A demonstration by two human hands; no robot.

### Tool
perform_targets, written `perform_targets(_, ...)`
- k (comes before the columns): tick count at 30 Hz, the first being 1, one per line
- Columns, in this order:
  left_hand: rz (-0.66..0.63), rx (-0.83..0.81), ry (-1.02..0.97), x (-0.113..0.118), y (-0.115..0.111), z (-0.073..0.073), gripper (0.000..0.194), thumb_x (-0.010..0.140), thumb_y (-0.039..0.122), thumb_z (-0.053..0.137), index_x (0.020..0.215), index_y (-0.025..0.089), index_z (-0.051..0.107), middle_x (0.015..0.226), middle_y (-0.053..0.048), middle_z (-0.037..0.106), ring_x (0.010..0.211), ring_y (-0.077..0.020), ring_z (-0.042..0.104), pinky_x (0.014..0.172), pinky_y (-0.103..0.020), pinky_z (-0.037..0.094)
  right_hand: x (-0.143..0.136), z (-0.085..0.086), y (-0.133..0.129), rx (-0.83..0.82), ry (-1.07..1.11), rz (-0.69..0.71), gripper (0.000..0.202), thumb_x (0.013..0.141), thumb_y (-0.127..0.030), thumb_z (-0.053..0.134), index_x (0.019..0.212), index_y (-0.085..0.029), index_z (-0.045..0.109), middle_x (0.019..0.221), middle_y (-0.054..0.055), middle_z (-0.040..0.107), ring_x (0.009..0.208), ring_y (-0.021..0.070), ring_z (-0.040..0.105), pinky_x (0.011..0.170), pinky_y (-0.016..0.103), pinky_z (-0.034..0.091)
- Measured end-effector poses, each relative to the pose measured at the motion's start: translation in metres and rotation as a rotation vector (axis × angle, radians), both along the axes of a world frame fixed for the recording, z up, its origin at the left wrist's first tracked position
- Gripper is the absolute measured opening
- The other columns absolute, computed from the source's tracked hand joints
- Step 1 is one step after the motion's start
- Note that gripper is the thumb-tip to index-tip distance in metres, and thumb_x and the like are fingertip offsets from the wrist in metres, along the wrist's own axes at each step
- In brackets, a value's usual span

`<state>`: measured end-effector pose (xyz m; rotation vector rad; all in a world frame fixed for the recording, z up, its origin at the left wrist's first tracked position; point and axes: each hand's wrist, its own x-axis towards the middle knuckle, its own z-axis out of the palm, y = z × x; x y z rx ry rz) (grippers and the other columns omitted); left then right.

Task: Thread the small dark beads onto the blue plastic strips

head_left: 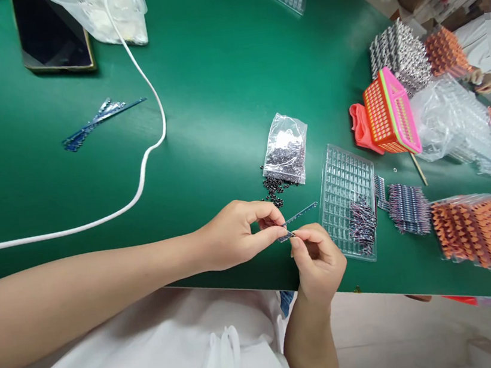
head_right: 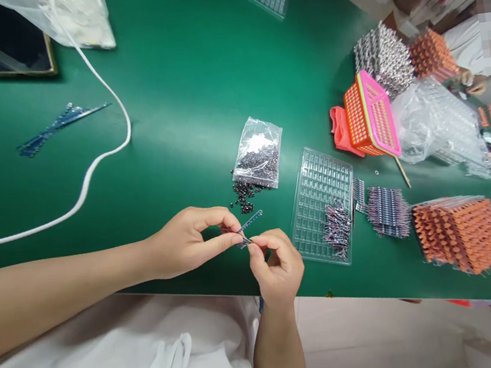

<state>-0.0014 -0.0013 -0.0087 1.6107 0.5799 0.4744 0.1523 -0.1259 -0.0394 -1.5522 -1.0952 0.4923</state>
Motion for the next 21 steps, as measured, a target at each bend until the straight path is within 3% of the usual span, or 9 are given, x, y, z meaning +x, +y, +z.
perform_targets(21,0.031,0.079,-0.029,-0.0007,-0.0024,-0.0013,0.009,0.089,0.020,0.064,0.083,0.015,0.069,0.076,0.000,0.068,0.071,-0.0100,0.061,0.068,-0.020,0.047,0.0034,-0.0007,-0.0016,-0.034,0.130,0.046,0.004,0.086,-0.018,0.068,0.087,-0.022,0.070,0.072,-0.001,0.058,0.064,0.0123,0.055,0.055,0.025,0.040)
